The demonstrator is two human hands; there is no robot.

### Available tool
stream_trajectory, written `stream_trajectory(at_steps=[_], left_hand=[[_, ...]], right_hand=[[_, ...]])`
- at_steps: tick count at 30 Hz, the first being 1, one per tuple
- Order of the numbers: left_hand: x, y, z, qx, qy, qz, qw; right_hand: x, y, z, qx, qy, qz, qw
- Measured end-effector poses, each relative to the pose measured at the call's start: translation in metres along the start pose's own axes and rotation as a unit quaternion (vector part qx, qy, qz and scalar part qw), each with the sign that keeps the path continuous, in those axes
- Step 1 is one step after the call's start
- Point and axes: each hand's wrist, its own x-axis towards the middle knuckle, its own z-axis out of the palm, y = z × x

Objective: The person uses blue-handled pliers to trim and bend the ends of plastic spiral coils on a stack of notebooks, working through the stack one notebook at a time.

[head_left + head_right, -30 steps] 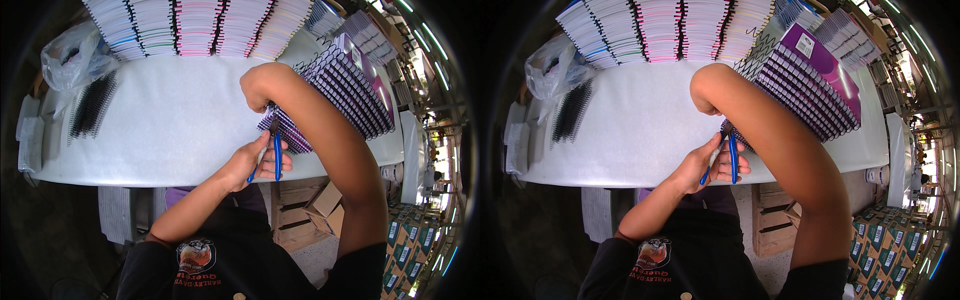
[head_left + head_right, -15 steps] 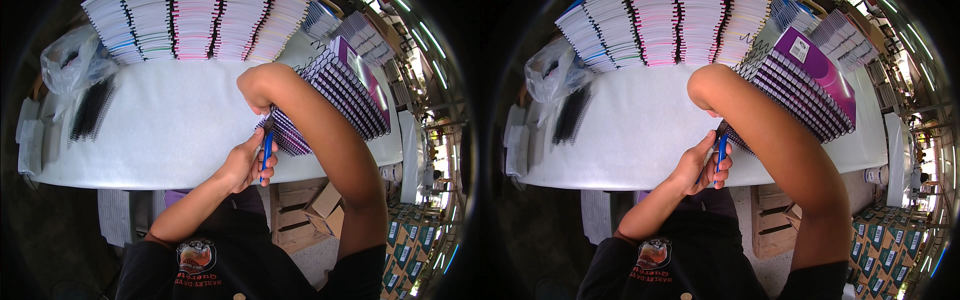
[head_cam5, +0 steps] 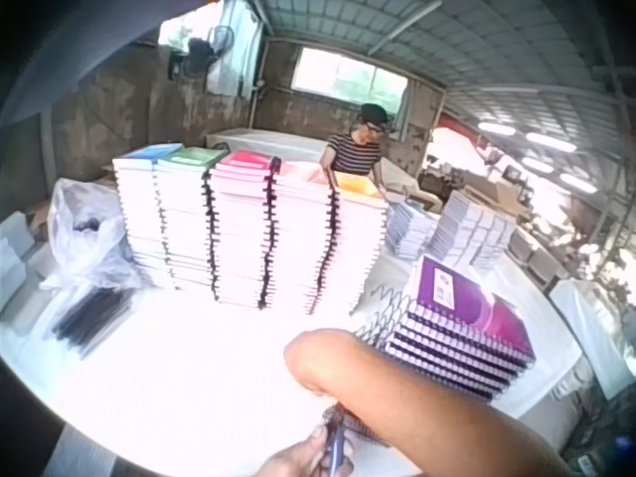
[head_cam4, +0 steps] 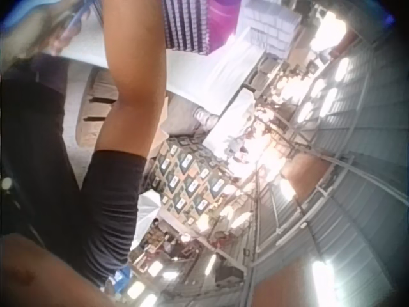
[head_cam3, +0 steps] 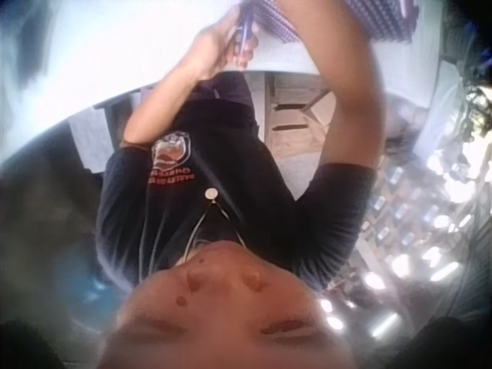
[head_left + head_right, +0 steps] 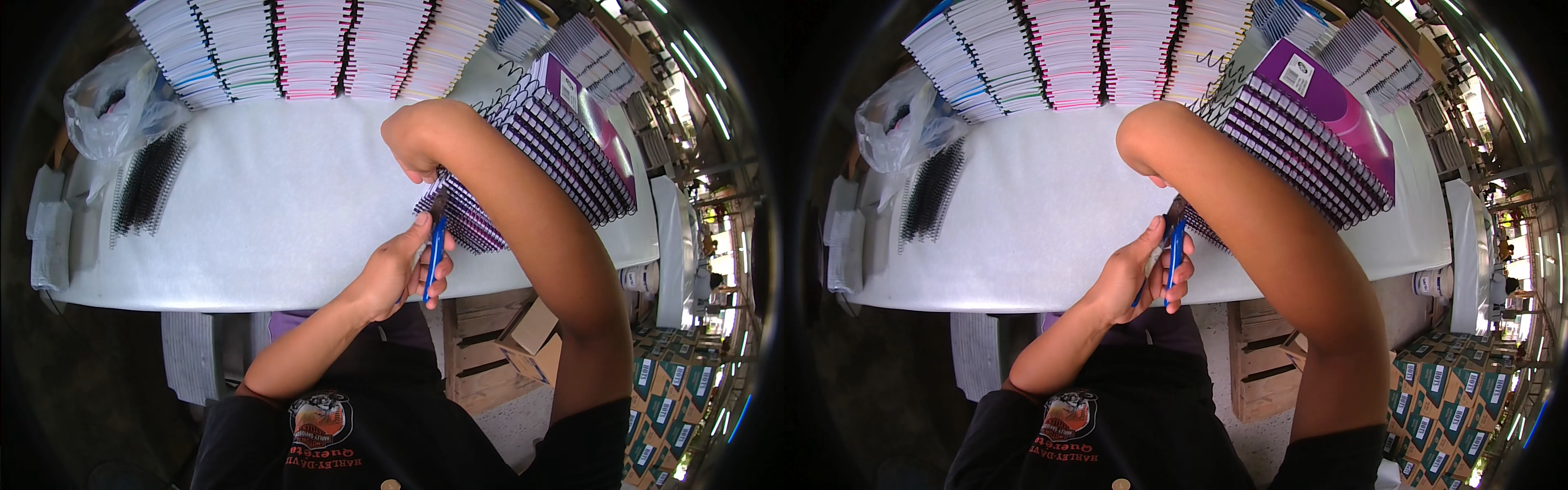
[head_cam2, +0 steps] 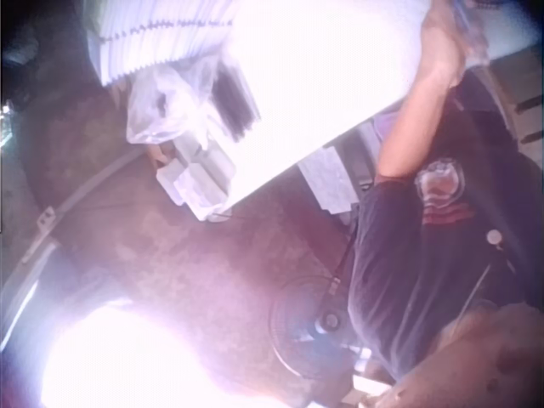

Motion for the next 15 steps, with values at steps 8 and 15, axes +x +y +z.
stream_trajectory(at_steps=[8,15], left_hand=[[0.009,0.013,0.035,0.116,0.139,-0.017,0.983],[0.0,0.007,0.041,0.17,0.132,-0.017,0.976]], right_hand=[[-0.002,0.003,0.0,0.005,0.007,0.001,1.0],[-0.012,-0.011,-0.005,-0.073,0.075,0.061,0.993]])
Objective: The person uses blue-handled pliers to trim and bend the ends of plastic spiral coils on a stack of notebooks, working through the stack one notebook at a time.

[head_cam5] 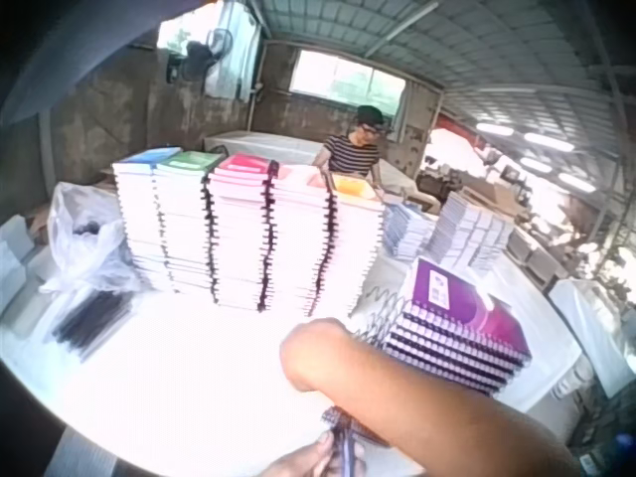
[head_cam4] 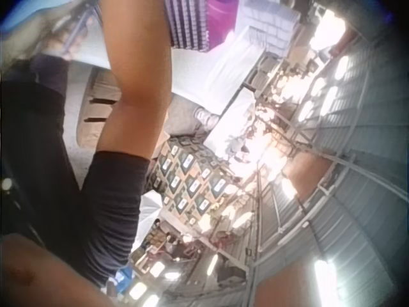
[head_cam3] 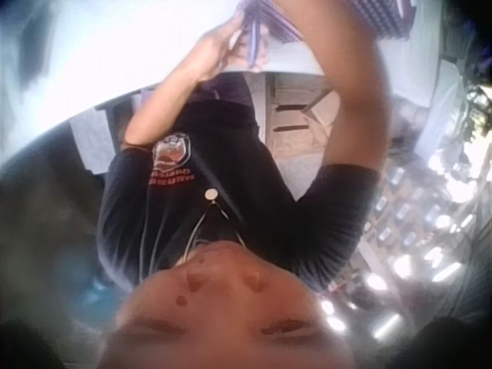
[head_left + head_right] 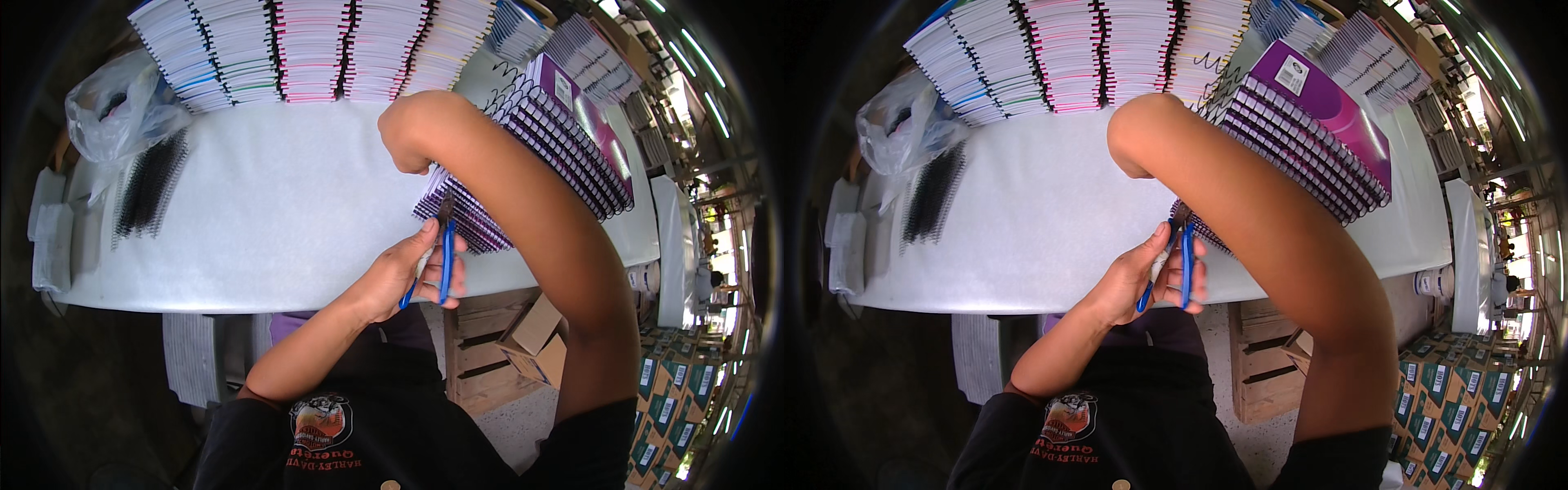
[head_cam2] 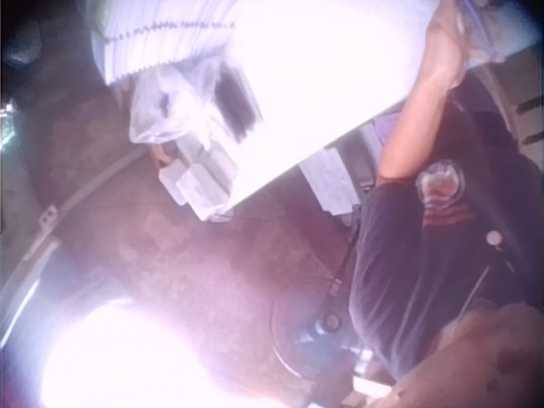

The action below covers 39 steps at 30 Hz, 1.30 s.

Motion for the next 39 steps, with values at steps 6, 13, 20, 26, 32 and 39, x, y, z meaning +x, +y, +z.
stream_trajectory(at_steps=[6,13,20,26,32,39], left_hand=[[0.01,0.006,-0.002,-0.072,-0.024,0.001,0.997],[0.026,-0.011,-0.039,-0.26,-0.307,0.033,0.915],[0.006,0.014,0.007,-0.059,-0.014,0.006,0.998],[0.024,-0.002,-0.027,-0.224,-0.226,0.028,0.947],[0.005,0.018,0.009,-0.06,-0.049,0.003,0.997],[0.03,0.002,-0.017,-0.252,-0.251,0.041,0.934]], right_hand=[[-0.011,0.002,-0.016,0.031,-0.068,0.011,0.997],[-0.019,0.005,-0.025,-0.065,-0.089,0.004,0.994],[-0.021,0.009,-0.027,-0.006,-0.077,0.017,0.997],[-0.023,0.009,-0.028,0.01,-0.044,0.004,0.999],[-0.018,0.015,-0.022,0.023,-0.052,0.008,0.998],[-0.024,0.015,-0.025,0.023,-0.046,-0.003,0.999]])
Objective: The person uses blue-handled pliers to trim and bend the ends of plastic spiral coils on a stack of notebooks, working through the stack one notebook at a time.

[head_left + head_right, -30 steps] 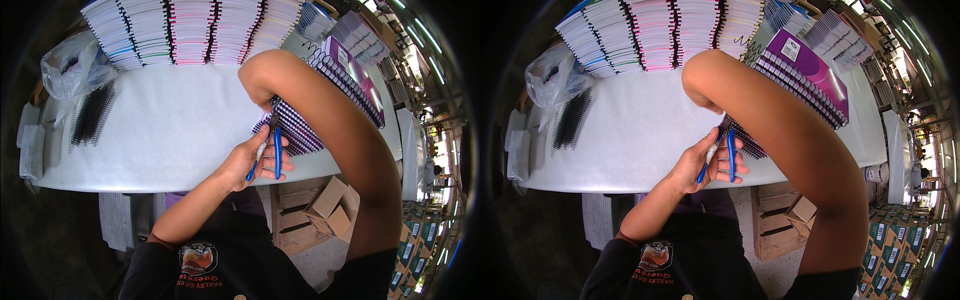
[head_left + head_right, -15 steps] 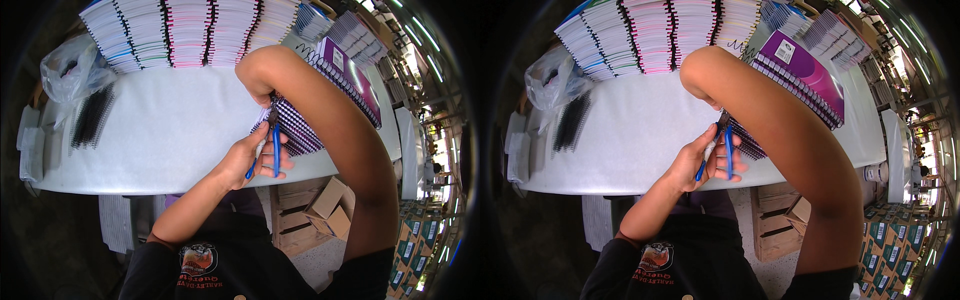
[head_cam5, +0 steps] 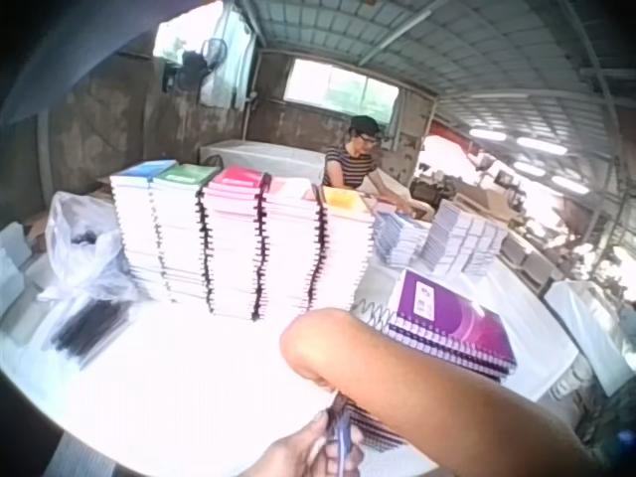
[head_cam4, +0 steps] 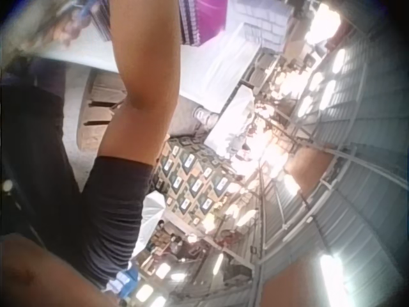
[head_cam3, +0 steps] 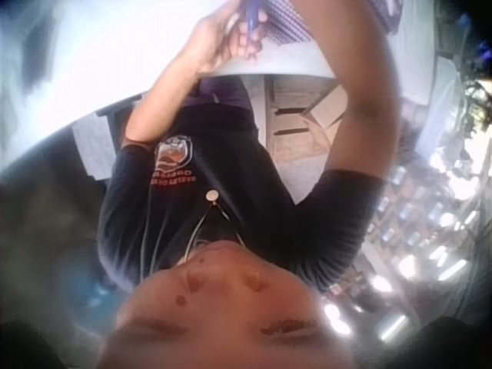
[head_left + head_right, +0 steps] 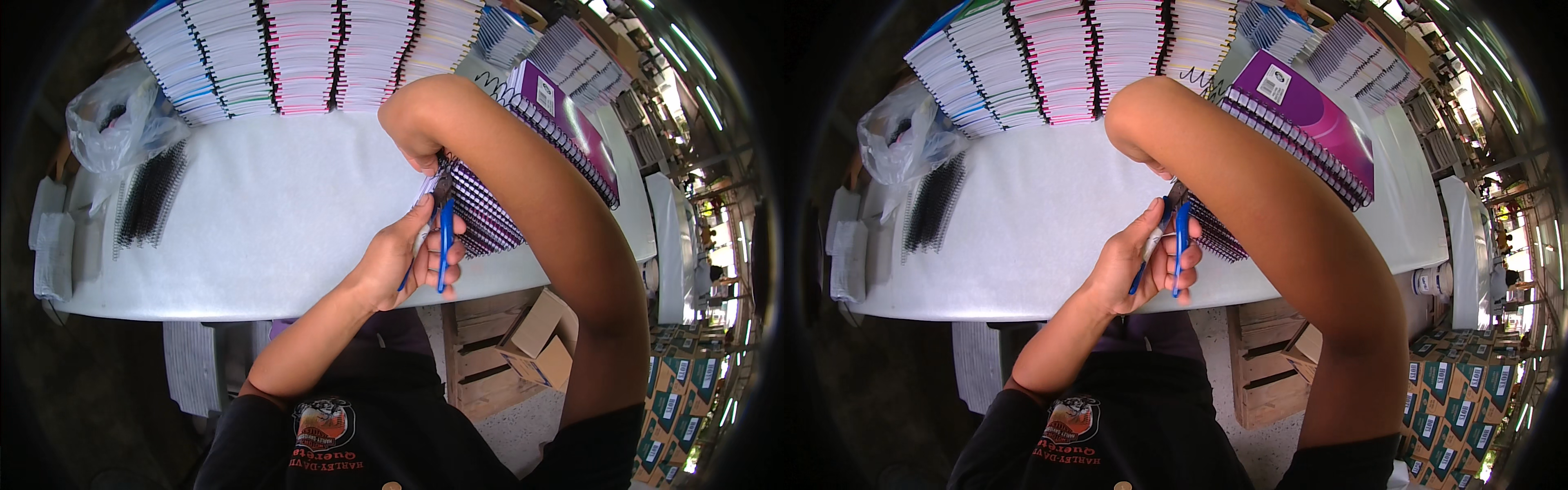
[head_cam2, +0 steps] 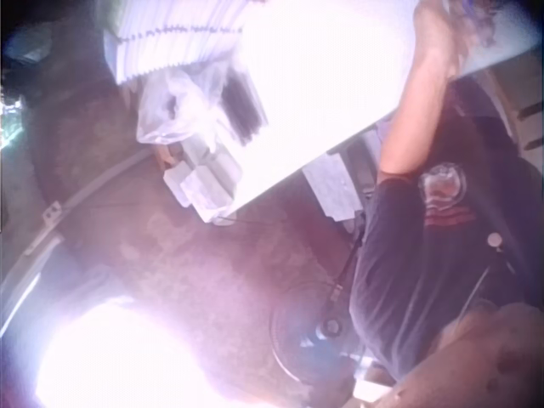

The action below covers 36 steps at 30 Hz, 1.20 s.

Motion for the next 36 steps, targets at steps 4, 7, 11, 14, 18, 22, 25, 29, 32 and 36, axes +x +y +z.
stream_trajectory(at_steps=[4,7,11,14,18,22,25,29,32,36], left_hand=[[-0.012,0.003,-0.004,0.036,-0.003,0.014,0.999],[-0.004,-0.002,0.043,0.236,0.212,-0.019,0.948],[-0.001,-0.002,0.046,0.205,0.19,-0.021,0.96],[0.0,-0.003,0.043,0.183,0.177,-0.013,0.967],[0.003,-0.007,0.048,0.15,0.2,0.012,0.968],[0.001,-0.004,0.039,0.103,0.151,-0.006,0.983],[-0.001,-0.004,0.04,0.123,0.178,0.001,0.976],[-0.006,-0.004,0.039,0.156,0.142,-0.007,0.977],[0.003,-0.003,0.053,0.184,0.171,-0.013,0.968],[0.009,0.002,0.05,0.187,0.176,0.008,0.966]], right_hand=[[-0.006,-0.006,-0.003,-0.091,0.073,0.008,0.993],[-0.005,0.001,-0.004,-0.087,0.022,0.029,0.996],[-0.011,-0.001,-0.011,-0.013,0.0,0.023,1.0],[-0.014,-0.002,-0.01,0.008,-0.009,0.046,0.999],[-0.001,0.0,-0.001,-0.026,-0.024,0.038,0.999],[-0.002,0.003,-0.001,-0.026,-0.014,0.039,0.999],[-0.008,0.002,-0.004,-0.038,0.005,0.015,0.999],[-0.008,0.006,-0.005,-0.046,0.006,-0.006,0.999],[-0.011,0.013,-0.004,-0.022,0.005,-0.015,1.0],[-0.012,0.006,-0.002,-0.027,0.021,0.025,0.999]])
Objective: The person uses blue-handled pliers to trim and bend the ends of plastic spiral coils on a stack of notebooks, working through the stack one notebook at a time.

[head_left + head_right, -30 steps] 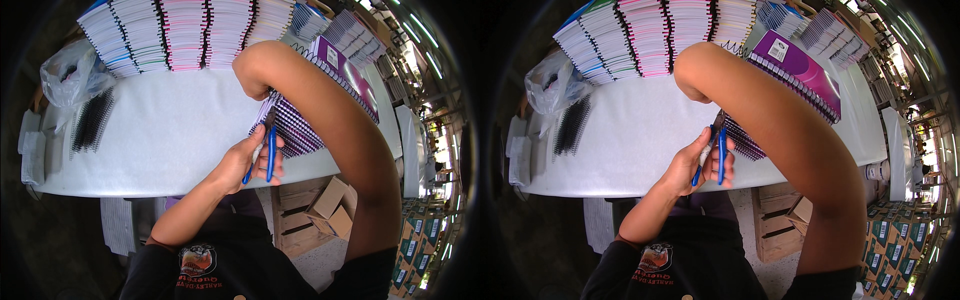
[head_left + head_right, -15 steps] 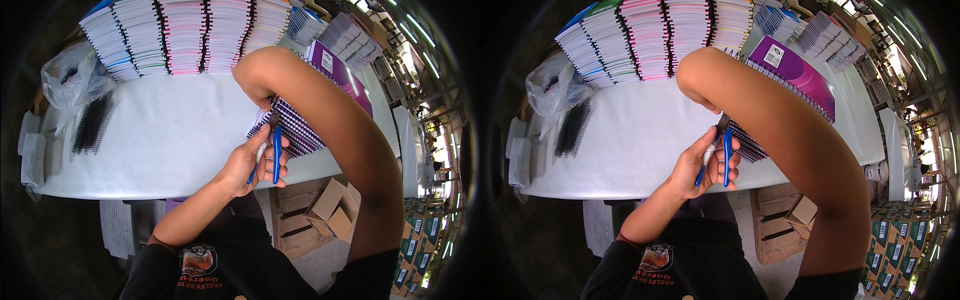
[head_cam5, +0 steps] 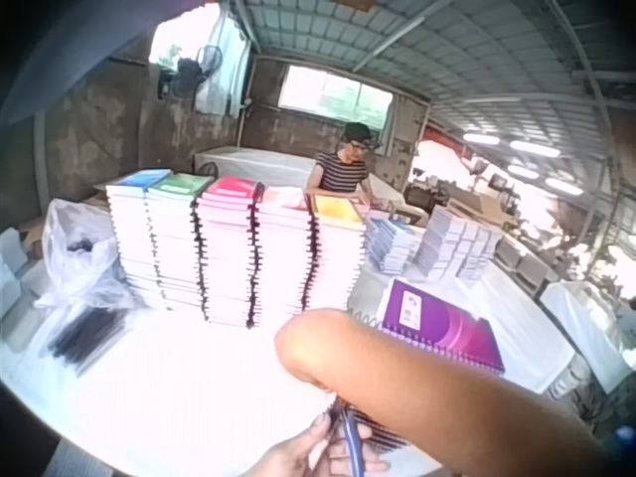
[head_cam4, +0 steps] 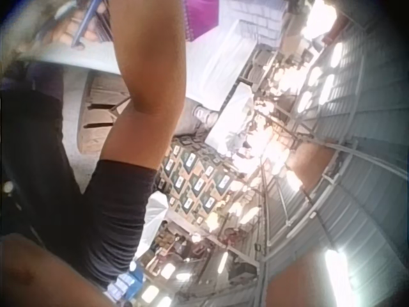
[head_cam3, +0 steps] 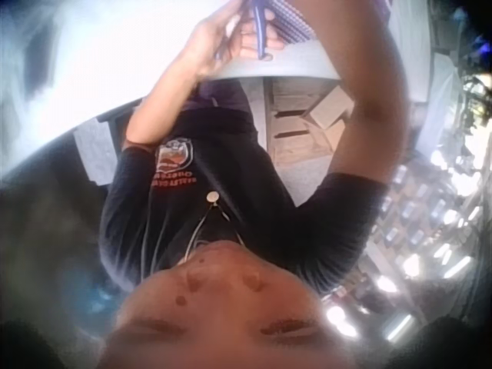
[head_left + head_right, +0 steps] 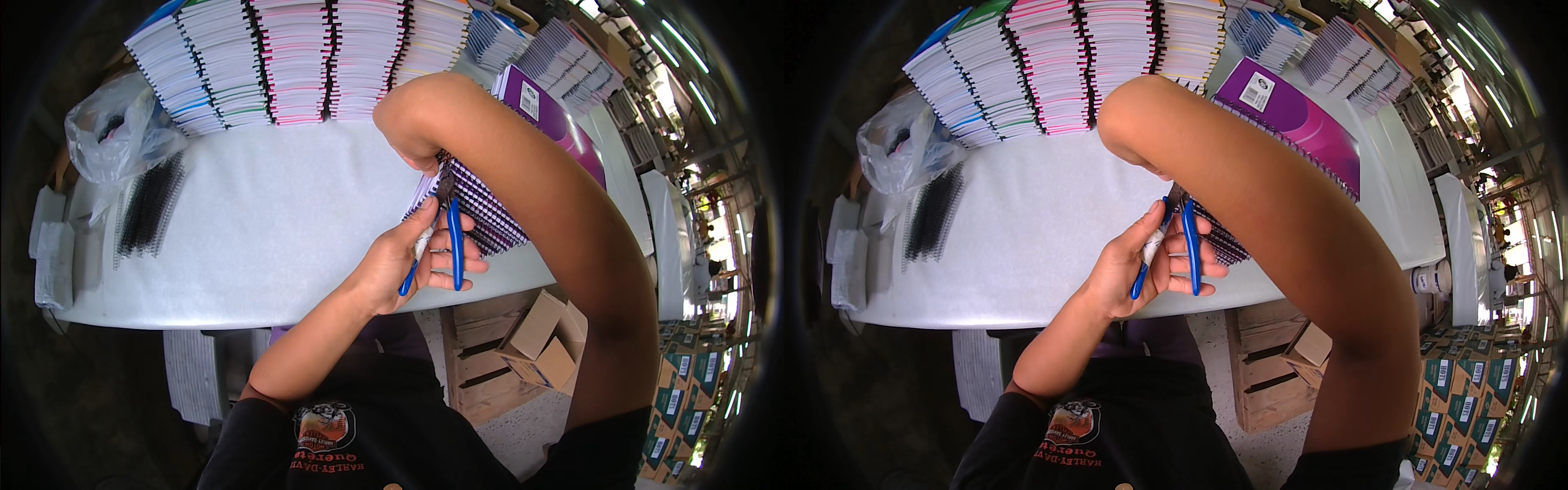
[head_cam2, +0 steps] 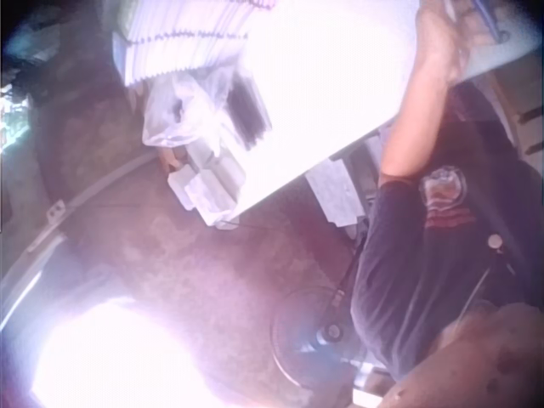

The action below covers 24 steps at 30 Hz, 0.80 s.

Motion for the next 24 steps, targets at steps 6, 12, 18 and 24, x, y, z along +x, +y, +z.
stream_trajectory(at_steps=[6,12,18,24], left_hand=[[0.007,-0.017,-0.043,-0.181,-0.251,-0.002,0.951],[-0.004,0.009,0.014,-0.004,0.005,-0.007,1.0],[-0.007,0.005,-0.005,-0.082,-0.08,0.004,0.993],[-0.012,0.0,0.012,0.011,-0.013,0.018,1.0]], right_hand=[[0.0,-0.001,-0.004,-0.008,0.007,-0.012,1.0],[0.0,0.003,-0.001,-0.006,0.003,-0.005,1.0],[-0.003,0.0,-0.005,-0.018,0.027,0.004,0.999],[-0.013,-0.001,-0.006,-0.069,0.063,0.013,0.995]])
